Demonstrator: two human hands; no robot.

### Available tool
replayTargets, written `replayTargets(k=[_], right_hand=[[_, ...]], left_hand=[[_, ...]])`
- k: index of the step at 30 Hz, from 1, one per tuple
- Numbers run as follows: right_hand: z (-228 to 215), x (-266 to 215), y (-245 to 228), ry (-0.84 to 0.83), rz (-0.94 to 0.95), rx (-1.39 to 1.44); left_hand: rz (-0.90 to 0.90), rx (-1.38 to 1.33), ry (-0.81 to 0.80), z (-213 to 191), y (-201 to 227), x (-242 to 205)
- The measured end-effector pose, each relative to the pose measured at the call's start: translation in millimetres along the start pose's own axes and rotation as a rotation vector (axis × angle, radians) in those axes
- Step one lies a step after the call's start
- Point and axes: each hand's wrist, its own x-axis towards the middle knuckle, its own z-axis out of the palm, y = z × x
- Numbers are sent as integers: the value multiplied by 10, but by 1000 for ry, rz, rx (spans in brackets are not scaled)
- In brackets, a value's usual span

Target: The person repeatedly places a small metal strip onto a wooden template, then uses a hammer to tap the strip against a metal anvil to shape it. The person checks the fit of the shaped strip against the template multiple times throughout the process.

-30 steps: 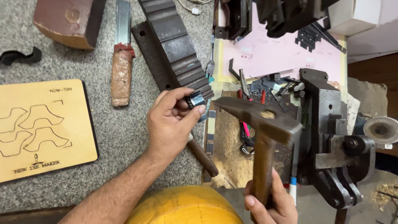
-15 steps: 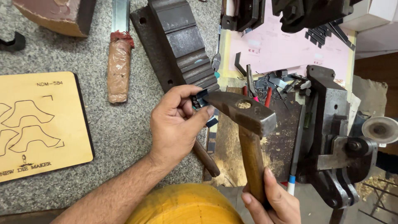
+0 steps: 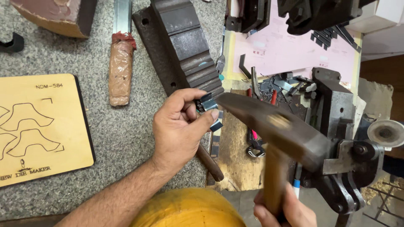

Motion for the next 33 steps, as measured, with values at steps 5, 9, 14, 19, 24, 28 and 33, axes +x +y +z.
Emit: replayTargets(k=[5,9,14,19,24,28,33], right_hand=[[139,-62,6,66,-76,60],[29,-140,168,3,51,36],[12,-218,208,2,272,211],[98,-109,137,3,-129,-62],[43,-97,64,-63,212,-52],[77,-154,113,-46,36,-16],[69,-173,165,9,129,34]], left_hand=[[22,65,12,-5,-40,-43],[7,75,15,-12,-21,-21],[38,37,7,-11,-52,-17],[4,54,16,2,-52,-17],[32,33,-19,-36,-57,-17],[7,17,9,-9,-72,-38],[-17,-38,19,7,-49,-9]])
